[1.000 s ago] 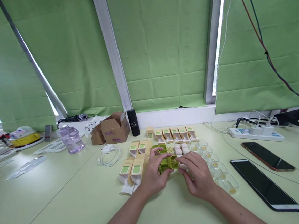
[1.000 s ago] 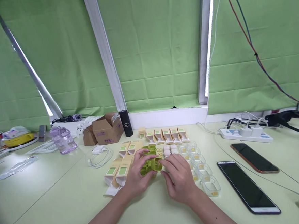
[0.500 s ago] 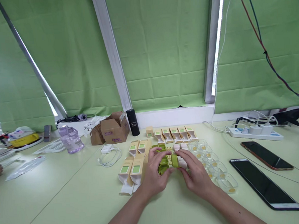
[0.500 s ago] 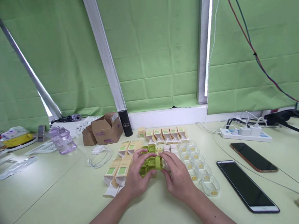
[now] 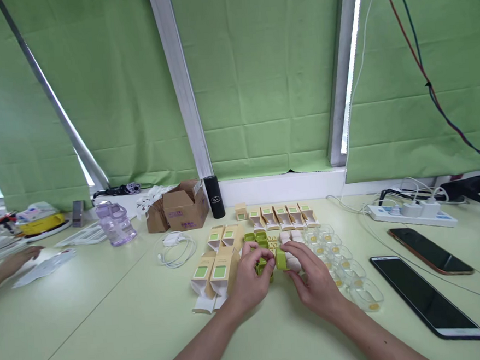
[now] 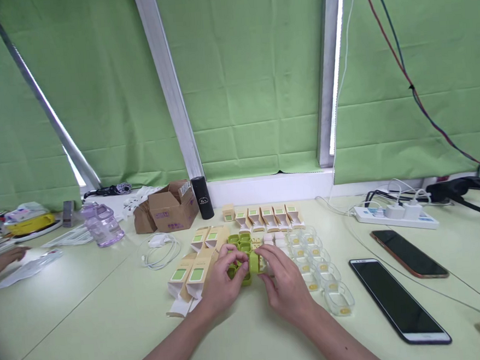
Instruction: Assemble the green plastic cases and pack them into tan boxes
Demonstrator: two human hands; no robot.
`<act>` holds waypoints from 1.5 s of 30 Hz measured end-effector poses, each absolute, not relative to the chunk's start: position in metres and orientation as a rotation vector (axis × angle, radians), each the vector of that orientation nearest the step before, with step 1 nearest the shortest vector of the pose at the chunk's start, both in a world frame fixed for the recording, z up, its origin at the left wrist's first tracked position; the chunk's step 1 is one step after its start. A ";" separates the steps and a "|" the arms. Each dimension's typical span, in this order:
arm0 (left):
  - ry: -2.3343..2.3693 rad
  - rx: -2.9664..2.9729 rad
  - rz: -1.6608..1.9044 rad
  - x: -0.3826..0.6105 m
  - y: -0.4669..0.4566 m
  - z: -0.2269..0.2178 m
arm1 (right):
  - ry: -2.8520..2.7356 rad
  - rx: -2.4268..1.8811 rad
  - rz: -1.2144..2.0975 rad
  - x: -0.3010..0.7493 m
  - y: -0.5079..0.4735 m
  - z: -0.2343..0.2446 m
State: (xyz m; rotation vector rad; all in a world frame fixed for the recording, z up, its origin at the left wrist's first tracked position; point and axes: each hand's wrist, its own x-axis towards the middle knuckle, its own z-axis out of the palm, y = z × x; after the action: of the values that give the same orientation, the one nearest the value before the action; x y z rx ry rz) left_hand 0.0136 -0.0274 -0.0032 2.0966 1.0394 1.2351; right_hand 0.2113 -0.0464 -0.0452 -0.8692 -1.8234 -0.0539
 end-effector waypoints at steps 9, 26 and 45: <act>1.042 2.037 1.213 0.014 -0.025 -0.006 | -1.831 -0.858 -0.064 0.212 -0.046 -0.045; 1.046 2.009 1.235 0.014 -0.024 -0.006 | -1.816 -0.876 -0.069 0.212 -0.046 -0.044; 1.043 2.023 1.252 0.012 -0.023 -0.007 | -1.807 -0.881 -0.062 0.212 -0.045 -0.045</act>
State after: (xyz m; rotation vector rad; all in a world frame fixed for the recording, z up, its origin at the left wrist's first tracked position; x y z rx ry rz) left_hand 0.0115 -0.0231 -0.0066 2.0226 1.0430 1.2524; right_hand 0.2116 -0.0455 -0.0449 -0.8810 -1.8067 -0.0620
